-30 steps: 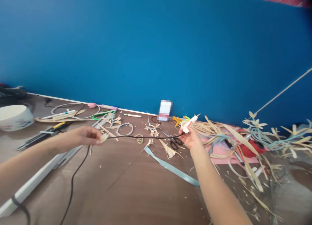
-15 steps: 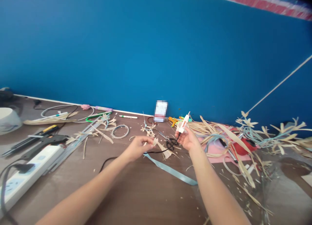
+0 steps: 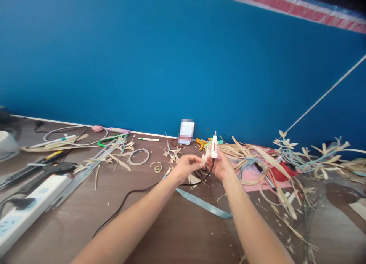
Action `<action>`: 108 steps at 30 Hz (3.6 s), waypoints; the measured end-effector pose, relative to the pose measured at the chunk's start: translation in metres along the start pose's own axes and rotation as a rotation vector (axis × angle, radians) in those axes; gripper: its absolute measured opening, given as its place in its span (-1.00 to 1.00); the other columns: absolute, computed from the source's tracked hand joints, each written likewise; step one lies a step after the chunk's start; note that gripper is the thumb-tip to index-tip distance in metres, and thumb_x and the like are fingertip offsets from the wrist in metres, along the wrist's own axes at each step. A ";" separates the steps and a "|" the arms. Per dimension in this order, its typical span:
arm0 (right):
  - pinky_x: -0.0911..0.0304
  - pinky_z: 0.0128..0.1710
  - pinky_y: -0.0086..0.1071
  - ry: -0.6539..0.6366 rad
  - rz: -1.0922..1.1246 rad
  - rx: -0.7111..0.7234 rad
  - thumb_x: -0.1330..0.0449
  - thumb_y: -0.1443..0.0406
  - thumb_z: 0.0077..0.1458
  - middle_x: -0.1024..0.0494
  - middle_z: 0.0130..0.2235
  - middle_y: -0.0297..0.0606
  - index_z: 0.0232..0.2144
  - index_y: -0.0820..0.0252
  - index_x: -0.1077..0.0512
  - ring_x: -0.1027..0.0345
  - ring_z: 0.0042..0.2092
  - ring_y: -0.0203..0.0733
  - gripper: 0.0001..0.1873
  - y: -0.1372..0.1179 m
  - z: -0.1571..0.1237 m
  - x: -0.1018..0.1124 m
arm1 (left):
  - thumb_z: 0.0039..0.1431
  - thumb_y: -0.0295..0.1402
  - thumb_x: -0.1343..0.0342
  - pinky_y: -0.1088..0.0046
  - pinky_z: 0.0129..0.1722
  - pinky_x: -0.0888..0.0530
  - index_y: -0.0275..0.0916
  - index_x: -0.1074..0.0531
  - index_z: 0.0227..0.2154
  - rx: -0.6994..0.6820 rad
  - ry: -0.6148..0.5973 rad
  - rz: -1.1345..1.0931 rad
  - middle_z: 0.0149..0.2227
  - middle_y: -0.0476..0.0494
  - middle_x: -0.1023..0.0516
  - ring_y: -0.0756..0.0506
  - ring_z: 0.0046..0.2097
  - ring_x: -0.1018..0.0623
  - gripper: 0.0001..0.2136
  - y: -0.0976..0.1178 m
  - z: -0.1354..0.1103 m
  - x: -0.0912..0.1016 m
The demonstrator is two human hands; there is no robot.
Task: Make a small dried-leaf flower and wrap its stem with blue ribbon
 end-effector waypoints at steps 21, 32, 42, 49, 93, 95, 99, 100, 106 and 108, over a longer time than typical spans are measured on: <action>-0.18 -0.31 -0.41 -0.173 -0.484 0.704 -0.15 0.28 0.01 -0.45 -0.47 -0.35 -0.48 0.17 -0.40 -0.29 -0.37 -0.26 -0.91 0.047 -0.119 -0.008 | -0.28 -0.37 -0.29 0.48 -0.29 -0.32 -0.31 -0.46 -0.52 0.119 0.194 -0.254 -0.53 -0.06 -0.54 -0.01 -0.41 -0.47 -0.81 0.000 -0.074 -0.030; -0.15 -0.35 -0.43 -0.423 -0.204 0.358 -0.24 0.26 -0.08 -0.41 -0.53 -0.35 -0.54 0.23 -0.44 -0.22 -0.44 -0.33 -0.87 0.054 -0.114 -0.002 | -0.25 -0.39 -0.28 0.49 -0.34 -0.33 -0.32 -0.40 -0.54 0.169 0.099 -0.269 -0.55 -0.09 -0.53 0.00 -0.46 -0.48 -0.81 -0.001 -0.085 -0.028; -0.12 -0.39 -0.47 -0.474 -0.238 0.374 -0.28 0.26 -0.13 -0.36 -0.55 -0.37 -0.57 0.23 -0.46 -0.18 -0.46 -0.35 -0.87 0.055 -0.117 -0.002 | -0.28 -0.41 -0.28 0.51 -0.41 -0.32 -0.30 -0.34 -0.59 0.162 0.054 -0.186 -0.57 -0.06 -0.50 0.01 -0.48 -0.46 -0.80 0.009 -0.091 -0.030; -0.08 -0.41 -0.44 -0.489 -0.285 0.500 -0.27 0.28 -0.14 -0.28 -0.51 -0.38 -0.61 0.20 -0.42 -0.14 -0.44 -0.30 -0.87 0.054 -0.123 0.000 | -0.25 -0.46 -0.21 0.53 -0.44 -0.31 -0.27 -0.36 -0.63 0.075 0.156 0.148 -0.58 -0.03 -0.43 0.01 -0.48 -0.40 -0.89 0.020 -0.099 -0.033; -0.09 -0.38 -0.43 -0.451 -0.454 0.807 -0.12 0.31 0.03 -0.24 -0.46 -0.36 -0.55 0.18 -0.36 -0.15 -0.39 -0.29 -0.86 0.067 -0.124 0.006 | -0.12 -0.47 -0.12 0.49 -0.33 -0.36 -0.27 -0.40 -0.53 -0.032 0.198 0.412 -0.50 -0.08 -0.53 -0.05 -0.40 -0.50 -0.97 0.018 -0.110 -0.034; -0.13 -0.38 -0.43 -0.423 -0.517 0.744 -0.12 0.30 0.04 -0.30 -0.43 -0.33 -0.51 0.18 -0.40 -0.19 -0.38 -0.29 -0.88 0.068 -0.123 0.006 | -0.13 -0.47 -0.15 0.47 -0.29 -0.35 -0.28 -0.41 -0.50 -0.003 0.223 0.341 -0.52 -0.08 -0.54 -0.05 -0.41 -0.50 -0.94 0.013 -0.109 -0.030; -0.23 -0.39 -0.41 -0.268 -0.547 0.645 -0.09 0.27 0.06 -0.41 -0.38 -0.28 -0.30 0.17 -0.39 -0.28 -0.39 -0.27 -0.85 0.075 -0.125 0.007 | -0.12 -0.41 -0.18 0.46 -0.27 -0.35 -0.29 -0.46 -0.41 0.075 0.263 0.100 -0.50 -0.11 -0.57 -0.05 -0.40 -0.50 -0.86 -0.003 -0.106 -0.025; -0.25 -0.37 -0.40 -0.216 -0.547 0.672 -0.10 0.27 0.05 -0.42 -0.38 -0.27 -0.30 0.18 -0.38 -0.30 -0.37 -0.25 -0.85 0.078 -0.126 0.007 | -0.13 -0.40 -0.19 0.47 -0.27 -0.35 -0.29 -0.48 -0.40 0.089 0.278 0.031 -0.47 -0.12 -0.57 -0.05 -0.39 -0.50 -0.84 -0.006 -0.105 -0.025; -0.24 -0.40 -0.40 -0.026 -0.729 0.988 -0.08 0.38 0.02 -0.38 -0.36 -0.26 -0.35 0.17 -0.34 -0.27 -0.39 -0.26 -0.91 0.091 -0.134 0.002 | -0.19 -0.43 -0.24 0.55 -0.33 -0.31 -0.29 -0.48 -0.56 0.155 0.365 -0.282 -0.57 -0.03 -0.51 0.03 -0.44 -0.44 -0.92 -0.023 -0.105 -0.026; -0.24 -0.38 -0.39 -0.003 -0.778 1.021 -0.07 0.41 0.02 -0.38 -0.34 -0.26 -0.33 0.16 -0.32 -0.26 -0.38 -0.26 -0.88 0.094 -0.134 0.001 | -0.19 -0.44 -0.23 0.56 -0.36 -0.29 -0.29 -0.46 -0.58 0.183 0.367 -0.361 -0.57 -0.01 -0.49 0.04 -0.45 -0.42 -0.94 -0.028 -0.106 -0.026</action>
Point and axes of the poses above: each hand's wrist, its own z-axis towards the middle knuckle, its own x-axis out of the back of the hand, y = z × x, the point moved 2 cm from there along z, towards the middle knuckle
